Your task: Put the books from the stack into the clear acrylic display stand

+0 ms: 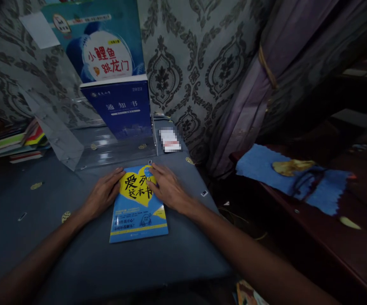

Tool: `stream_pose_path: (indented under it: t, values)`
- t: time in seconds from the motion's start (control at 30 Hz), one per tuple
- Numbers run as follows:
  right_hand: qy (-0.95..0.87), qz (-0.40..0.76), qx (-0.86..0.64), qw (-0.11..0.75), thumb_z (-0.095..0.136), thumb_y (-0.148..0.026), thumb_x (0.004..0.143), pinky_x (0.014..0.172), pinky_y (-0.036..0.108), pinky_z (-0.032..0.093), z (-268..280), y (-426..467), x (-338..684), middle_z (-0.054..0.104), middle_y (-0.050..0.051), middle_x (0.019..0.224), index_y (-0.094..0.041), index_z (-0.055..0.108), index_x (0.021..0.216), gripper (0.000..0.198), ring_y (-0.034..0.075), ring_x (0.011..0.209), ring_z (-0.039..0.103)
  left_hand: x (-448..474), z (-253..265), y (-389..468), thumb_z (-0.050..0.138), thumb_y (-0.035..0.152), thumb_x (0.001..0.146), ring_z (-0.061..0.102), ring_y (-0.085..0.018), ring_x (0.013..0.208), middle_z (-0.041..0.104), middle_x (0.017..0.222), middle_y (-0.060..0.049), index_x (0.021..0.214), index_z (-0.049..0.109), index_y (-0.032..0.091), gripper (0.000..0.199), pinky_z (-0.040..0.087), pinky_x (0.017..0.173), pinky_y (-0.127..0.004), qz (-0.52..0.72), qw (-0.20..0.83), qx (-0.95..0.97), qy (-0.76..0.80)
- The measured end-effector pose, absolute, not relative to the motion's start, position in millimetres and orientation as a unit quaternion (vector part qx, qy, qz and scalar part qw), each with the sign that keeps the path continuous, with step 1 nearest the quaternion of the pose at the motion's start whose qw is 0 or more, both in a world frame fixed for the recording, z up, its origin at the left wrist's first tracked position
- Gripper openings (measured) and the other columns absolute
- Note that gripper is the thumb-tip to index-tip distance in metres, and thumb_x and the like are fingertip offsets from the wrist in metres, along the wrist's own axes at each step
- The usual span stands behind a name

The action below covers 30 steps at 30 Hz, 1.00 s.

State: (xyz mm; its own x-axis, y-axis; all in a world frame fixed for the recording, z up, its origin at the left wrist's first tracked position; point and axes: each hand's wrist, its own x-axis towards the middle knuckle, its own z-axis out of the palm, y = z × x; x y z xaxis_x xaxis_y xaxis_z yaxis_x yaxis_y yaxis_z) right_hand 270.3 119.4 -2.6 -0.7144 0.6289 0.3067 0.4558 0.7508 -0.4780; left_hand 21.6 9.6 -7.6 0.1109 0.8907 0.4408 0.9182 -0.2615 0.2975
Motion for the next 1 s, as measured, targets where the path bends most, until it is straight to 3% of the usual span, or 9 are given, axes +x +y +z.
stream_pose_path:
  t: [0.23, 0.5, 0.67, 0.8, 1.0]
  values:
    - [-0.879, 0.271, -0.279, 0.276, 0.048, -0.035, 0.099, 0.115, 0.051, 0.045, -4, 130, 277, 0.058, 0.015, 0.147, -0.016, 0.061, 0.138, 0.046, 0.029, 0.136, 0.056, 30, 2, 23, 0.039, 0.033, 0.104, 0.051, -0.027, 0.141, 0.059, 0.146, -0.015, 0.138, 0.058, 0.016, 0.042, 0.042, 0.115, -0.056, -0.231, 0.005, -0.762, -0.605]
    - [-0.869, 0.273, -0.266, 0.316, 0.050, -0.025, 0.096, 0.111, 0.048, 0.049, -9, 139, 278, 0.064, 0.012, 0.140, -0.019, 0.064, 0.133, 0.041, 0.026, 0.130, 0.061, 51, 20, 52, 0.034, 0.032, 0.106, 0.043, -0.025, 0.147, 0.051, 0.154, -0.013, 0.146, 0.050, 0.017, 0.046, 0.031, 0.121, -0.054, -0.140, -0.053, -0.815, -0.559]
    - [-0.862, 0.268, -0.260, 0.343, 0.049, -0.018, 0.093, 0.106, 0.046, 0.053, -10, 142, 278, 0.071, 0.012, 0.130, -0.019, 0.067, 0.128, 0.040, 0.026, 0.122, 0.066, 70, 25, 74, 0.032, 0.032, 0.107, 0.040, -0.023, 0.149, 0.048, 0.157, -0.012, 0.149, 0.046, 0.018, 0.047, 0.030, 0.122, -0.049, -0.106, -0.071, -0.839, -0.529]
    - [-0.855, 0.266, -0.279, 0.348, 0.046, -0.016, 0.094, 0.105, 0.045, 0.054, -10, 140, 280, 0.070, 0.009, 0.131, -0.022, 0.060, 0.137, 0.047, 0.024, 0.120, 0.067, 75, 22, 83, 0.031, 0.033, 0.107, 0.045, -0.022, 0.146, 0.050, 0.155, -0.011, 0.148, 0.047, 0.019, 0.047, 0.032, 0.121, -0.048, -0.114, -0.069, -0.846, -0.517]
    - [-0.862, 0.255, -0.287, 0.331, 0.043, -0.018, 0.096, 0.103, 0.048, 0.055, -7, 138, 283, 0.070, 0.013, 0.129, -0.016, 0.060, 0.137, 0.044, 0.027, 0.117, 0.067, 72, 21, 83, 0.030, 0.035, 0.107, 0.044, -0.023, 0.146, 0.050, 0.155, -0.013, 0.148, 0.047, 0.017, 0.048, 0.032, 0.120, -0.049, -0.118, -0.079, -0.849, -0.509]
